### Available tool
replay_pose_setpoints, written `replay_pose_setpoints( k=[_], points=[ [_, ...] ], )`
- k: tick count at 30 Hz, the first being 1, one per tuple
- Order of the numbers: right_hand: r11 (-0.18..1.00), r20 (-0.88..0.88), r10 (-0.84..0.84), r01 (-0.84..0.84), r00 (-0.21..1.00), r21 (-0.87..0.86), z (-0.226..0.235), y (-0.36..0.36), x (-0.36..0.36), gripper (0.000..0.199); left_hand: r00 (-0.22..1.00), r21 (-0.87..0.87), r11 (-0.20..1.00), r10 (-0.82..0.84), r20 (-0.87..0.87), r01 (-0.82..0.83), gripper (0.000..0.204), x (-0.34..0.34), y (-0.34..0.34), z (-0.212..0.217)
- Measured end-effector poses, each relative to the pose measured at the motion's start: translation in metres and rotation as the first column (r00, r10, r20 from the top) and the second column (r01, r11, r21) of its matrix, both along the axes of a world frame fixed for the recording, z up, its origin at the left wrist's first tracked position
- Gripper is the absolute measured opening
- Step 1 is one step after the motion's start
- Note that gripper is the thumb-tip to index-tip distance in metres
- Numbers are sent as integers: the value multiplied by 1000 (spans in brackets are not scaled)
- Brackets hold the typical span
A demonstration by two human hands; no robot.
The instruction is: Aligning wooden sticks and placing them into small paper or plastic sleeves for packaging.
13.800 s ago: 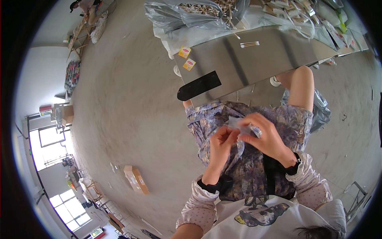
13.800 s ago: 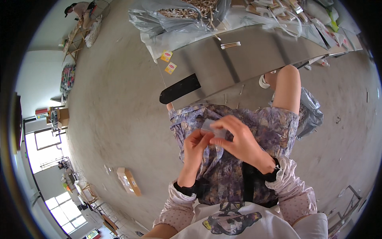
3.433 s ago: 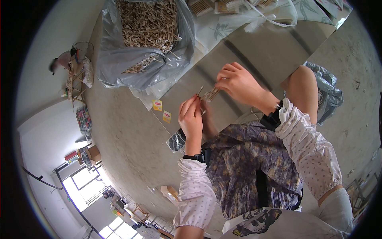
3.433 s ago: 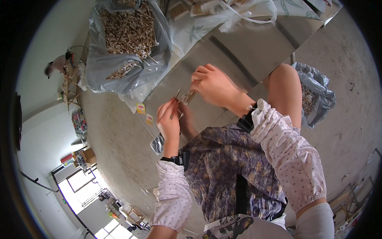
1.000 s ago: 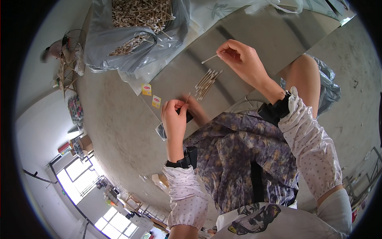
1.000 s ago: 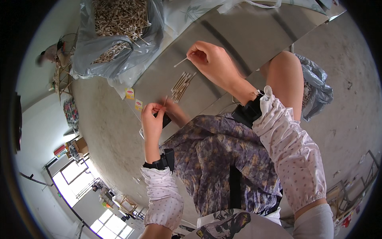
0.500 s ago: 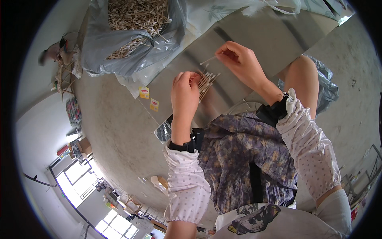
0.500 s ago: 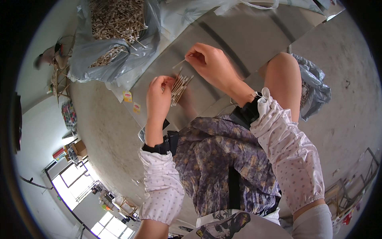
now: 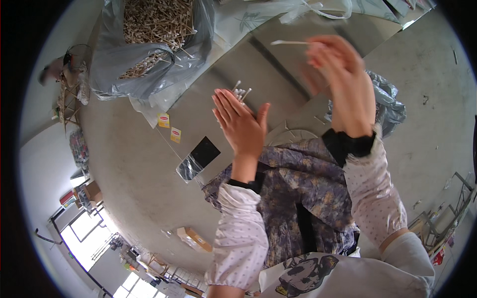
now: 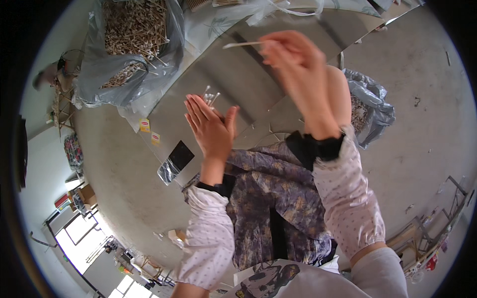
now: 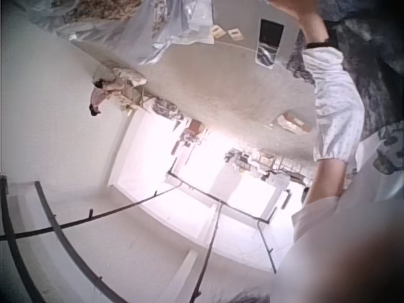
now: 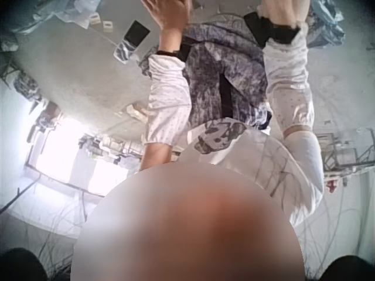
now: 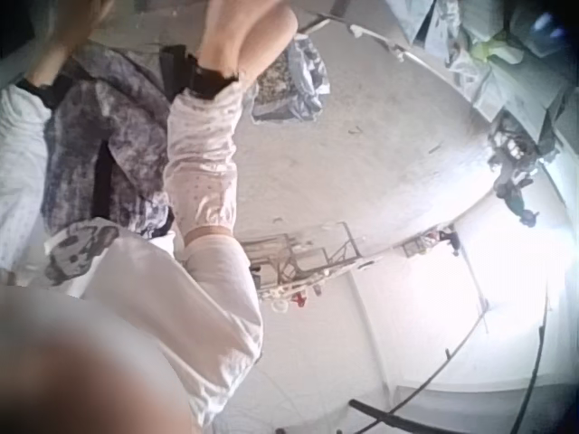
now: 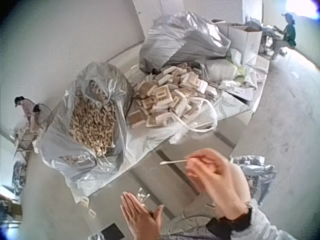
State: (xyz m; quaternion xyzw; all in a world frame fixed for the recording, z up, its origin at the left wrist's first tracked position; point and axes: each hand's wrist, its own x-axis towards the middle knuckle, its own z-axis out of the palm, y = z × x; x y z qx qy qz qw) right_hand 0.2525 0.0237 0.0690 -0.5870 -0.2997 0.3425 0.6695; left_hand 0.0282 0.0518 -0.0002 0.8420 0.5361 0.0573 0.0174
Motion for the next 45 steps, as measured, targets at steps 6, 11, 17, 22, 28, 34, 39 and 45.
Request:
replay_pose_setpoints(
  k=[6, 11, 17, 22, 28, 34, 39, 45],
  points=[
    [897, 20, -418, 416, 908, -148, -27, -119, 96, 21, 999, -10, 1000, -29, -26, 29, 107, -10, 33, -4],
    [823, 350, -294, 422, 889, -380, -75, -230, 146, 17, 999, -21, 1000, -23, -32, 22, 108, -3, 10, -6],
    [703, 617, 84, 392, 783, -593, -104, -241, 150, 25, 997, -37, 997, -63, 36, 65, 102, -11, -4, -4],
    [921, 385, 17, 136, 923, -364, -21, -126, 86, 31, 976, -81, 997, 22, 216, -5, 87, -30, -10, 6],
    [958, 23, 272, -273, 962, 87, 37, -13, -37, 31, 177, -411, 846, 487, 855, -340, 64, -48, -12, 10],
    [989, -300, 147, -130, 943, 74, -48, 24, -96, 38, -78, -445, 887, 438, 895, -124, 64, -34, -14, 11],
    [977, -224, 208, -189, 952, 101, -56, 14, -119, 44, 29, -447, 895, 447, 894, 0, 66, -14, -16, 19],
    [966, -301, 249, -216, 921, 140, -56, 22, -121, 52, -76, -464, 884, 459, 885, -59, 66, -5, -7, 27]
  ],
)
